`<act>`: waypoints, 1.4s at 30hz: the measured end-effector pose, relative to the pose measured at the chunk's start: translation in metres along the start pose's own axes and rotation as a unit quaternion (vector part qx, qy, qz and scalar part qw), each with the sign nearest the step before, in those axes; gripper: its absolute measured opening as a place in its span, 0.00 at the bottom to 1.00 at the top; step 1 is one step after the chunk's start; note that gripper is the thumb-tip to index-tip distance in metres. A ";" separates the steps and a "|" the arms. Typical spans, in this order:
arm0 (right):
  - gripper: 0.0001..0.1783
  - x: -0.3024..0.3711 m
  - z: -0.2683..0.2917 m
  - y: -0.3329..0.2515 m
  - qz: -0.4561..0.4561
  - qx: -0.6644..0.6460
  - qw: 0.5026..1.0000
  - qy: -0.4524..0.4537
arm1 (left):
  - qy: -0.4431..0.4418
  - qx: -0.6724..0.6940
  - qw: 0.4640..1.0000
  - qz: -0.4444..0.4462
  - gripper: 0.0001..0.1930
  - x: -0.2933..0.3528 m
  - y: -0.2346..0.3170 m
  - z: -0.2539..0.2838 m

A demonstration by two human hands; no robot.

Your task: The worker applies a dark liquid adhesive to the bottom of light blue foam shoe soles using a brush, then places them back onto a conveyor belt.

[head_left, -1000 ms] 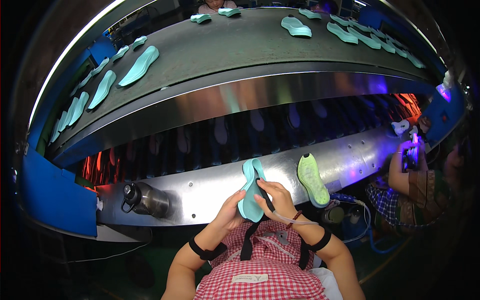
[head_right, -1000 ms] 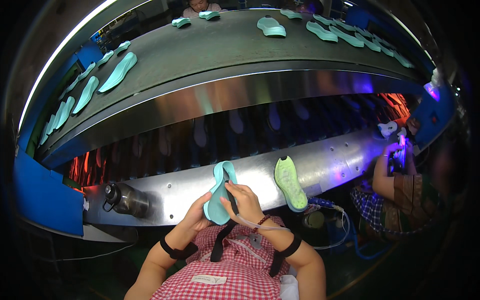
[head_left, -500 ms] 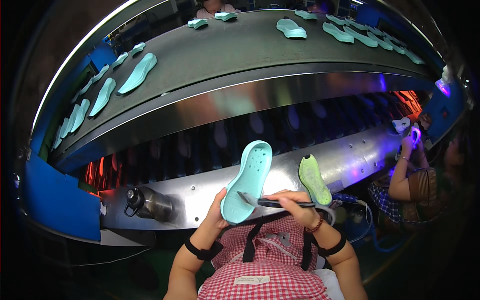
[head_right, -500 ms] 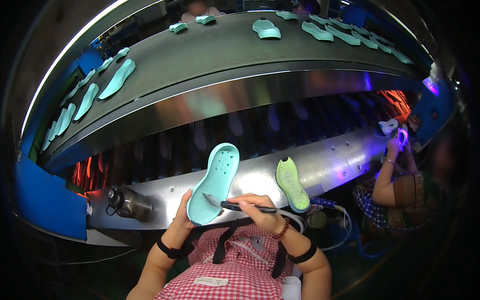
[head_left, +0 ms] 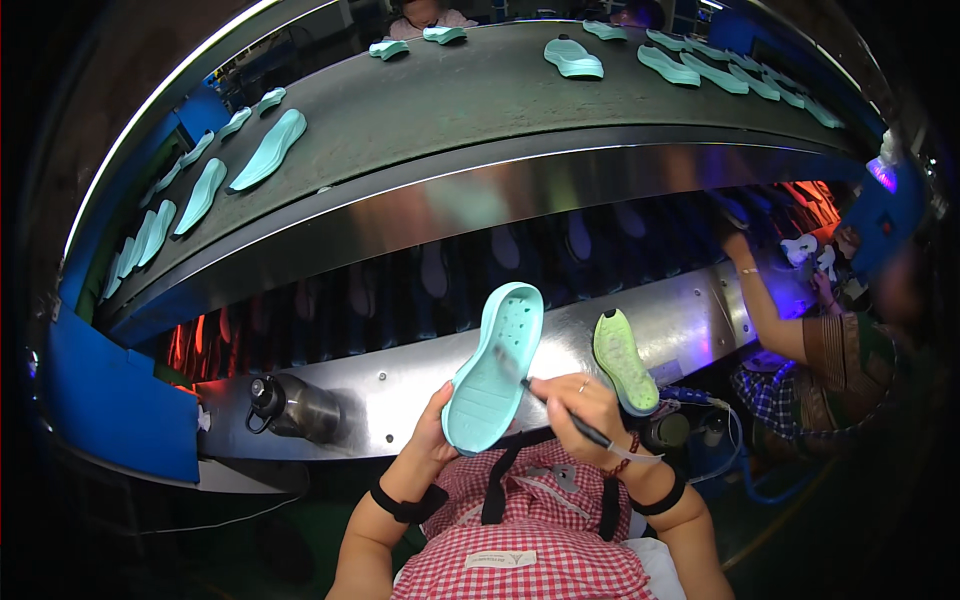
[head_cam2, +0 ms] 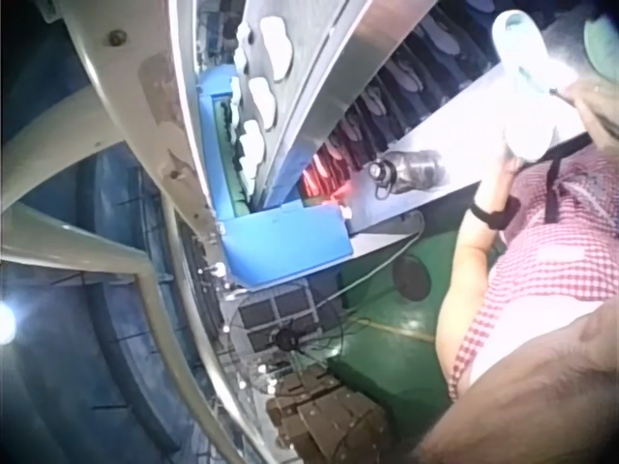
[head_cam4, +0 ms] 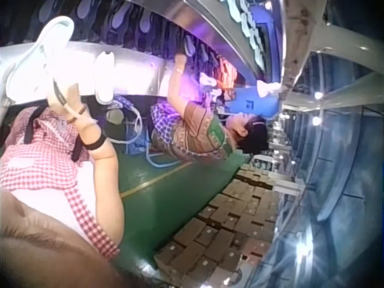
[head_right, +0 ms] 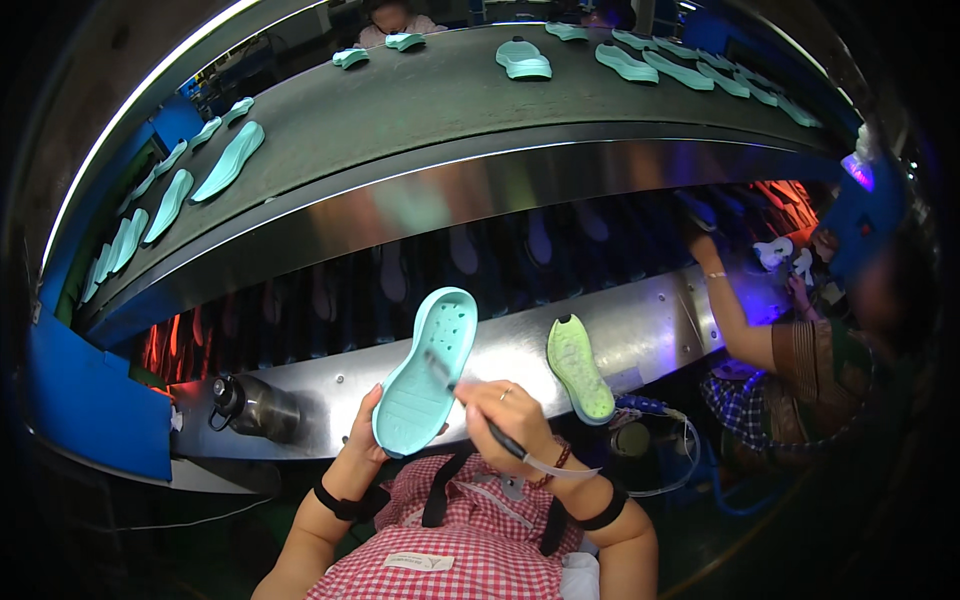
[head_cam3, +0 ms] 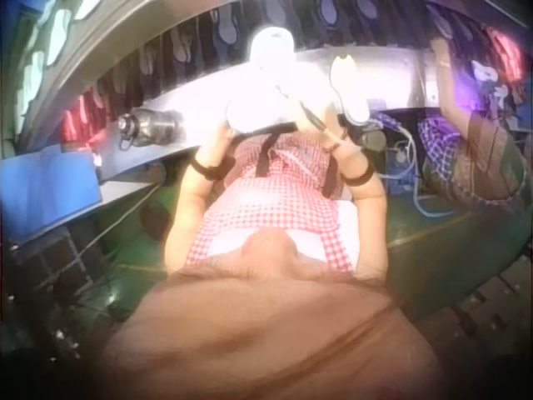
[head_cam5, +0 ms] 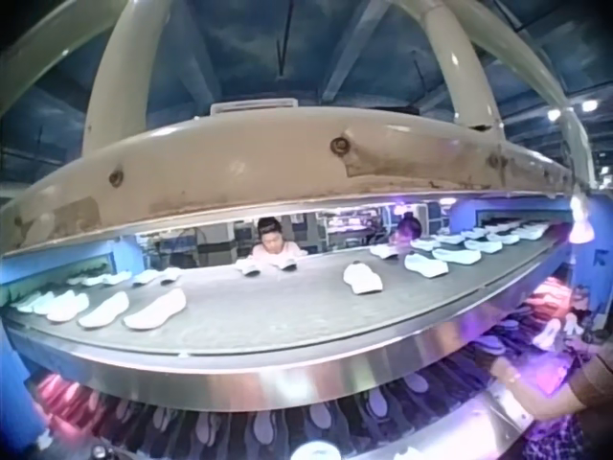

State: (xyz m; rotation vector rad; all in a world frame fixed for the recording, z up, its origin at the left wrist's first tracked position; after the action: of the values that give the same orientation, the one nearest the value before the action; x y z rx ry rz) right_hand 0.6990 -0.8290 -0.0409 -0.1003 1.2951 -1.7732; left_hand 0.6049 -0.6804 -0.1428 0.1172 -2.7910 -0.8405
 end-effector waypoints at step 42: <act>0.18 0.100 0.074 0.163 -0.379 -0.472 0.750 0.268 | -0.007 0.001 0.967 -0.253 0.44 -0.132 0.194 -0.121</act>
State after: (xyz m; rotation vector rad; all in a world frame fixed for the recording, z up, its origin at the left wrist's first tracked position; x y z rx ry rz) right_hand 0.7799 -0.9578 -0.1785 -0.8383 2.8013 -1.5844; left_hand 0.7590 -0.5649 0.0378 0.8552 -2.8091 -0.9405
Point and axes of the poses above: each hand's wrist, its own x-axis away from the middle knuckle, its own z-axis out of the back of the hand, y = z × x, the point moved 5 cm from there along -x, towards the middle knuckle, and after that the axes turned 6 degrees about -z, right-handed, at the moved point
